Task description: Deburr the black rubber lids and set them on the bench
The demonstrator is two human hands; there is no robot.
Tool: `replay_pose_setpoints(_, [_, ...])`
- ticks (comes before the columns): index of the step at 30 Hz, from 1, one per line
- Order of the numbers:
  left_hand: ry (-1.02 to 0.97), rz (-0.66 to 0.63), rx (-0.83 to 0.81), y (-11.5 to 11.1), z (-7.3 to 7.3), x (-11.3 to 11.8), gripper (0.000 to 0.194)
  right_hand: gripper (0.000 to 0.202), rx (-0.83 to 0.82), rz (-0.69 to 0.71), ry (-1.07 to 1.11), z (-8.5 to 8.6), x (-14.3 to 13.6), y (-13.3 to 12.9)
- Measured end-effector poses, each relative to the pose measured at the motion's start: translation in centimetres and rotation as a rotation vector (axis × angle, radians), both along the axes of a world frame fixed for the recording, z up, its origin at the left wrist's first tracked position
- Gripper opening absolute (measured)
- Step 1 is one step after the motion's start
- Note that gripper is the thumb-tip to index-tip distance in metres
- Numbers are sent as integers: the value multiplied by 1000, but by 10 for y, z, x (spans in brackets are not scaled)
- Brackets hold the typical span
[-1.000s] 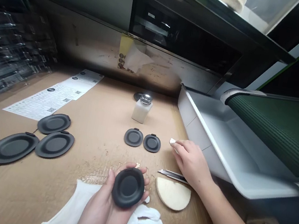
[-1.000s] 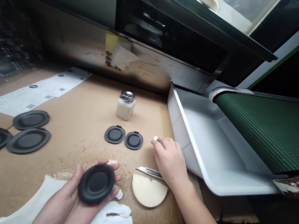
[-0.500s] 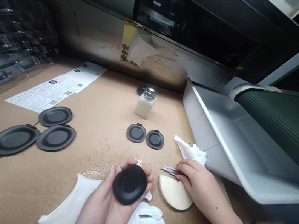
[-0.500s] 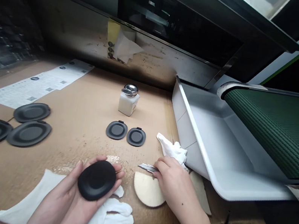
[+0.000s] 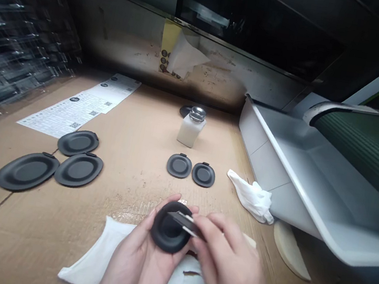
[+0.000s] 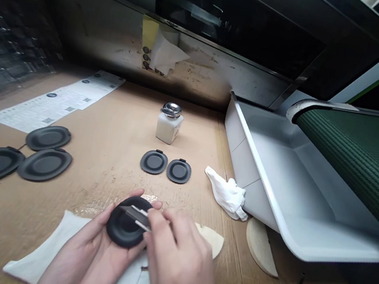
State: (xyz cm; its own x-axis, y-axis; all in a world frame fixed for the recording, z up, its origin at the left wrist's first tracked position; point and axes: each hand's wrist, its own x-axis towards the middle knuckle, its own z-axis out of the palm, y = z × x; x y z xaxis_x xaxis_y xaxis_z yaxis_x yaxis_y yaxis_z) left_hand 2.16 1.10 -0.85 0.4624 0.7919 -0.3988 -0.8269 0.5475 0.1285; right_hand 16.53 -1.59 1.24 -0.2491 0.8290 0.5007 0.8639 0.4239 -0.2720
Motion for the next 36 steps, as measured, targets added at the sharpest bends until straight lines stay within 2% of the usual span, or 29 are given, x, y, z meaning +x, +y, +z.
replay_pose_setpoints(4, [-30,8,-41,2,-2,-1,28,30,63,-48,28,-14,-23,-2])
replay_pose_setpoints(8, [-40,17,-35,2,-1,0,27,29,129,-84,43,-20,-27,0])
replay_pose_setpoints(17, [-23,31,-39,0,-4,2,28,29,143,-120,53,-23,-29,-2])
replay_pose_setpoints(36, [52,18,-51,-1,-1,3,26,27,157,-66,72,-21,-25,-3])
